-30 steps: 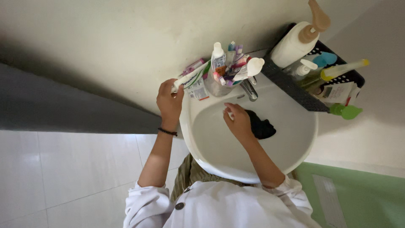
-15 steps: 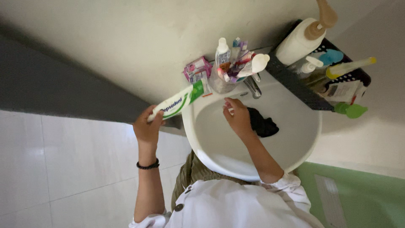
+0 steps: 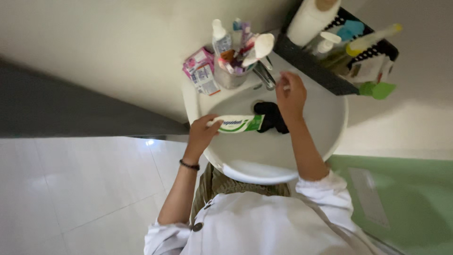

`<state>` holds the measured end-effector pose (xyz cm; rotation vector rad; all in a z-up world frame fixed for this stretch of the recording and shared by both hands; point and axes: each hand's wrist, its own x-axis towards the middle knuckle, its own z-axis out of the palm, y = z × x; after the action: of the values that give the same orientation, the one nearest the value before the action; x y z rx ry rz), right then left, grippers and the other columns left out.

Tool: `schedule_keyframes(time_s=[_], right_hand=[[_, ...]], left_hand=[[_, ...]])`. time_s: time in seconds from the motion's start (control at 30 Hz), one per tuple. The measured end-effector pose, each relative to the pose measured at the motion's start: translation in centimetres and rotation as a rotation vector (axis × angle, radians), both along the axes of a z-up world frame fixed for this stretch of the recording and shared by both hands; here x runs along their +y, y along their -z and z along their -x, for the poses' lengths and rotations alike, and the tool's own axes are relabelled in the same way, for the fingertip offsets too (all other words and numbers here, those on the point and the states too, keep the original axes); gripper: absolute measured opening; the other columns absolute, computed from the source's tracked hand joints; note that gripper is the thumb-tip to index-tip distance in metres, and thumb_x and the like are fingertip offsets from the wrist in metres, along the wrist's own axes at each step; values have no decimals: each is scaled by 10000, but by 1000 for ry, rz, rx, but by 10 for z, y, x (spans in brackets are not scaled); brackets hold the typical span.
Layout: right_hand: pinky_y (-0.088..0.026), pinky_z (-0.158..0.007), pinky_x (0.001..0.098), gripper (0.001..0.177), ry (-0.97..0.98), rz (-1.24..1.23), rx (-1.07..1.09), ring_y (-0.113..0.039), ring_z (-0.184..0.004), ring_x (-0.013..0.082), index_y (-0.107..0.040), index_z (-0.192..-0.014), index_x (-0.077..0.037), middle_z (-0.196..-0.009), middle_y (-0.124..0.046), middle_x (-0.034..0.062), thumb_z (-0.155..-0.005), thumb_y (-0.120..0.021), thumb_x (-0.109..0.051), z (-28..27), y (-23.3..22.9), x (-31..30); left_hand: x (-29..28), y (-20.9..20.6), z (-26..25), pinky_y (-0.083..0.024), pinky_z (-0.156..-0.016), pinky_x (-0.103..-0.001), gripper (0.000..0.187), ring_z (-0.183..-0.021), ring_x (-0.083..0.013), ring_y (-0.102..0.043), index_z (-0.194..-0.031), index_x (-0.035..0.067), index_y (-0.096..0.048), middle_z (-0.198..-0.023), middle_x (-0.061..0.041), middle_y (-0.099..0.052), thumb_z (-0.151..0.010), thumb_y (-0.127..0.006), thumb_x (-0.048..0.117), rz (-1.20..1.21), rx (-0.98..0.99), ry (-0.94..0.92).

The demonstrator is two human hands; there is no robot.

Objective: The person cleans a black plastic basket with a cloth, then places it on the sink. They pick up various bottles and tubes from the sink area, wipe each with the cloth, and place them into the basket. The person continues wiping additional items and arranging them in the basket.

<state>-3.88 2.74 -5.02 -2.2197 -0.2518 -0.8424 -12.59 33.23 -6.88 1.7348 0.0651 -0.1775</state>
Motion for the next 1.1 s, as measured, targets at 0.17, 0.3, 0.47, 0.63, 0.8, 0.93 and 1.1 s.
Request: schedule_keyframes(time_s=[0.17,0.3,0.47,0.63,0.8,0.93,1.1], right_hand=[[-589,-746,383,243,75,63,308,-707,-955,279,-702,-1198,-30,-1100,-711,139,-959,-706,-71,-18,12,-34],[-538,-995,464,248,112,481,476,-675,-1131,355,-714,-1198,-63,-1245,-717,140,-956,-715,-119,19,59,-63],[-488,-841,597,844,94,711,854,-633,-1035,418,-639,-1357,-101,-1129,-708,175,-573,-878,-304,56,73,-30],[-553,-840,463,469,272,228,845,-672,-959,392,-720,-1176,-27,-999,-732,226,-805,-791,-305,59,43,-67],[-547,-887,403,466,267,-138,692,-700,-969,331,-725,-1090,16,-1059,-714,217,-881,-730,-400,84,5,-74],[-467,-1006,370,586,108,-537,553,-616,-1169,295,-631,-1276,-1,-1304,-637,191,-996,-588,-514,74,15,-48],[-415,-1099,410,702,-123,-398,316,-549,-1286,361,-519,-1400,25,-1396,-563,237,-1090,-406,-595,58,42,4]], left_hand=[[-53,37,-46,-602,-683,-258,412,-779,-138,-711,-1246,-55,-664,-1046,-114,-724,-953,-701,232,330,210,57],[-75,59,-54,-611,-701,-273,408,-794,-148,-705,-1249,-57,-664,-1064,-102,-716,-960,-671,232,355,263,40],[-76,76,-54,-615,-714,-270,405,-799,-157,-702,-1249,-46,-658,-1085,-109,-676,-962,-687,238,390,279,24],[-83,60,-62,-612,-723,-260,418,-825,-137,-696,-1247,-41,-657,-1129,-90,-670,-913,-741,195,388,259,30],[-102,51,-57,-562,-697,-253,448,-848,-101,-658,-1276,-31,-659,-1055,-88,-710,-883,-788,142,281,3,126],[-130,40,-58,-567,-672,-253,429,-806,-94,-667,-1308,18,-645,-1016,-55,-723,-935,-745,204,209,29,165],[-144,31,-58,-550,-694,-278,393,-776,-137,-648,-1434,52,-587,-985,-94,-724,-1063,-579,183,12,-81,260]])
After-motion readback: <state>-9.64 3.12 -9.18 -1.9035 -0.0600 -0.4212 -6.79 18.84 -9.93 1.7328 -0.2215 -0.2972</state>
